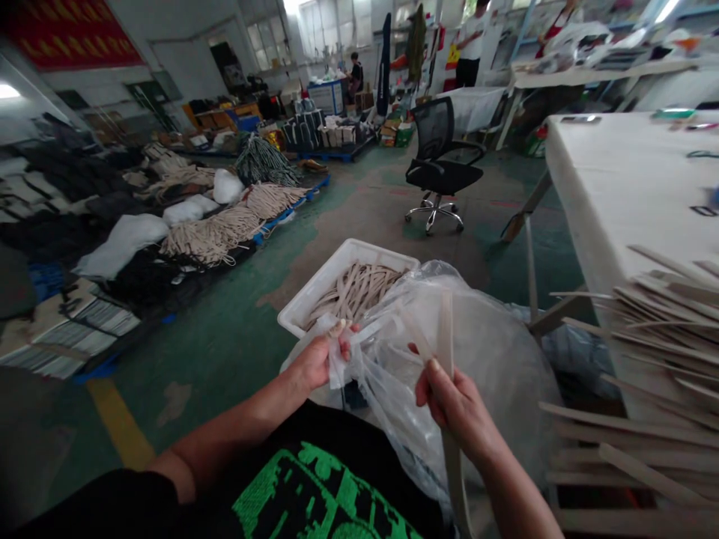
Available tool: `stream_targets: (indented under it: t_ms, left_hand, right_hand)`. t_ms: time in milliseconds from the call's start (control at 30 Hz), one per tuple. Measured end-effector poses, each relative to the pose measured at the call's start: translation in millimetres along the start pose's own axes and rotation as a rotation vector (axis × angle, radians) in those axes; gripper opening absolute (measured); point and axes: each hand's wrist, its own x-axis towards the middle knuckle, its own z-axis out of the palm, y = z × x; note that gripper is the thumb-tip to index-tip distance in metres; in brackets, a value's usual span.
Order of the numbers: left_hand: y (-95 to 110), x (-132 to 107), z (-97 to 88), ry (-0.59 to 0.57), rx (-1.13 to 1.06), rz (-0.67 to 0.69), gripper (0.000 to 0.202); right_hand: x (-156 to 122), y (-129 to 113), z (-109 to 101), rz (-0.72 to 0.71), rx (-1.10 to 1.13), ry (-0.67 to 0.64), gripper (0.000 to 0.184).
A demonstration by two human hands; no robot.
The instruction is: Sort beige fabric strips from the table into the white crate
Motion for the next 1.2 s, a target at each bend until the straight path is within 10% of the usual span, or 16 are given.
stream_targets:
  t_ms: [200,700,1200]
  left_hand:
    - [4,-1,1.9,0.001,-0.12,-0.019,0.036]
    - [3,3,4.9,-0.077,-0.175,-0.028,0.036]
    - [6,11,2.3,-0.001,-0.13,-0.055,0.042]
  right_hand:
    - [-19,-6,-29,-0.003,-0.08,0.056,0.057]
    - [-26,-2,18,0.05,-0.305,-0.22,0.064]
    - [-25,13,24,0.019,-0.376,-0.191,0.063]
